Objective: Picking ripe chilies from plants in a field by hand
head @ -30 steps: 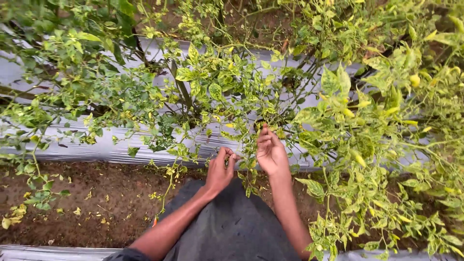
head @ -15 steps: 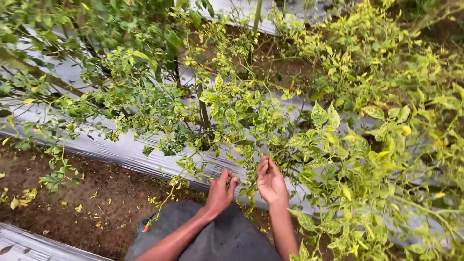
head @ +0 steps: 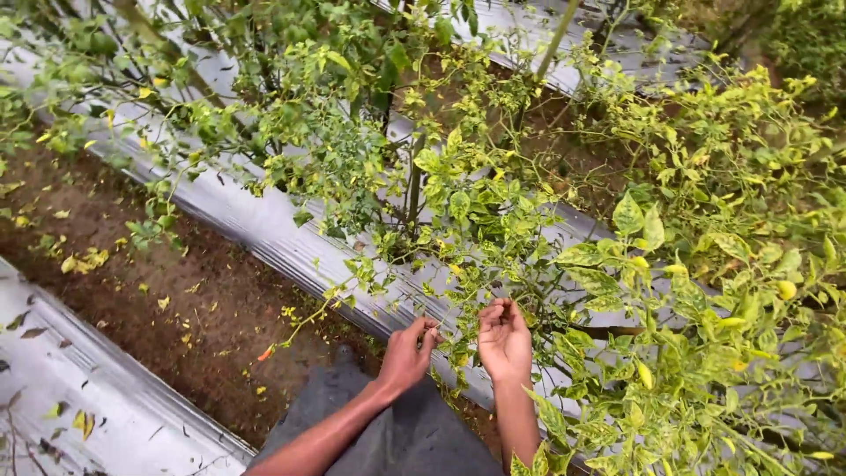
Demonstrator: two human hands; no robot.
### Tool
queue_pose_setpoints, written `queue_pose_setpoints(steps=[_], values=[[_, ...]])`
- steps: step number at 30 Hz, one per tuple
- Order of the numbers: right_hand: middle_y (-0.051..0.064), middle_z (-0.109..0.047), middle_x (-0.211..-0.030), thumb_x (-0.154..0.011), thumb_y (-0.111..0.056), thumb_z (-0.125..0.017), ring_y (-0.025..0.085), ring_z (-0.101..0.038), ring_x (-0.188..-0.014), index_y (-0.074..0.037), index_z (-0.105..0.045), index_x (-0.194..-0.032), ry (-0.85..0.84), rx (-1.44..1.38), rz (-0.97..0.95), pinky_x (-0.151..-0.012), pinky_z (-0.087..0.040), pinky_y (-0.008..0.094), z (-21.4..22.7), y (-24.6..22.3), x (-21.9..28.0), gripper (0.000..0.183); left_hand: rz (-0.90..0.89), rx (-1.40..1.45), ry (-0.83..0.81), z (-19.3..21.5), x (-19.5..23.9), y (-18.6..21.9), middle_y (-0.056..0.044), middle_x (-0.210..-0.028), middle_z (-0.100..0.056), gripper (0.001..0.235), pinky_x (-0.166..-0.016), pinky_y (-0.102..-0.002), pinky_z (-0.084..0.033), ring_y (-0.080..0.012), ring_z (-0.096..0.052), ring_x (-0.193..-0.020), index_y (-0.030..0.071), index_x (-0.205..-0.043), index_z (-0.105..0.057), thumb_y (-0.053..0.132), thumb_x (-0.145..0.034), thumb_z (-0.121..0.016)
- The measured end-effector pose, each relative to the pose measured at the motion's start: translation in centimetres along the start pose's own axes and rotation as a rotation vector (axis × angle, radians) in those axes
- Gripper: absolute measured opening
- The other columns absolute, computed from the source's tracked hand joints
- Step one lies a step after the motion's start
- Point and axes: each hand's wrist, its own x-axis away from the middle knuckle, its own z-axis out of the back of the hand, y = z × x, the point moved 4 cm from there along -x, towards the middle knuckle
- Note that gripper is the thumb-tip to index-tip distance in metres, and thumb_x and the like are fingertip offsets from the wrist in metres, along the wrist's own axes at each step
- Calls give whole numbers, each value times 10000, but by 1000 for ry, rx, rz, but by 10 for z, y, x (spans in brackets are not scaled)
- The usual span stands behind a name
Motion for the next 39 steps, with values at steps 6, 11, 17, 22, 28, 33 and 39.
queue_pose_setpoints(steps=[6,11,17,22,28,33,39], values=[[128,-684,-923,-1015,-28,-553,149,-680,-777,9,-630,-1117,37,45,-44,-684,-635,169,8,6,6,133,52,-26,9,3,8,9,-124,-976,-822,192,-322,-280,-479,-96,-519,-350,80,-1118,-678,108,-1036,-507],[116,-657,-944,-1000,-18,-530,128,-666,-815,96,-575,-1273,65,-59,-105,-723,-639,142,41,-5,-13,299,61,-30,31,8,11,14,-95,-962,-823,209,-437,-321,-540,-126,-614,-466,89,-1159,-675,115,-1019,-523],[52,-610,-808,-1053,-55,-438,85,-600,-675,54,-587,-1239,33,-92,-153,-575,-596,142,37,8,-10,263,56,-22,25,16,11,11,-91,-938,-811,176,-443,-299,-498,-116,-576,-479,75,-1083,-693,93,-1022,-529],[-2,-552,-721,-1042,-4,-378,64,-492,-575,-30,-595,-1165,-34,-53,-115,-458,-474,153,30,14,-7,250,11,-23,12,11,8,-1,-109,-950,-818,178,-543,-340,-672,-186,-781,-644,74,-1088,-696,75,-1016,-534],[25,-534,-753,-1022,19,-440,83,-491,-588,-89,-600,-1037,-22,6,-33,-462,-482,155,21,14,-3,193,38,-17,-43,12,-4,0,-109,-912,-806,199,-473,-270,-588,-147,-704,-569,57,-1101,-714,75,-1025,-531],[160,-703,-1124,-1049,-280,-483,99,-708,-901,7,-347,-1551,-283,653,-175,-733,-629,168,-45,40,38,594,84,0,-49,33,-14,18,-98,-866,-812,155,-696,-362,-563,-236,-744,-762,74,-1039,-743,68,-987,-598],[297,-644,-1320,-1010,-143,-517,351,-705,-1071,-45,-423,-1531,-153,1452,237,-910,-611,428,-143,17,74,538,72,-58,-154,12,-48,-20,-144,-747,-715,133,-698,-455,-534,-315,-688,-725,59,-884,-734,173,-943,-697]])
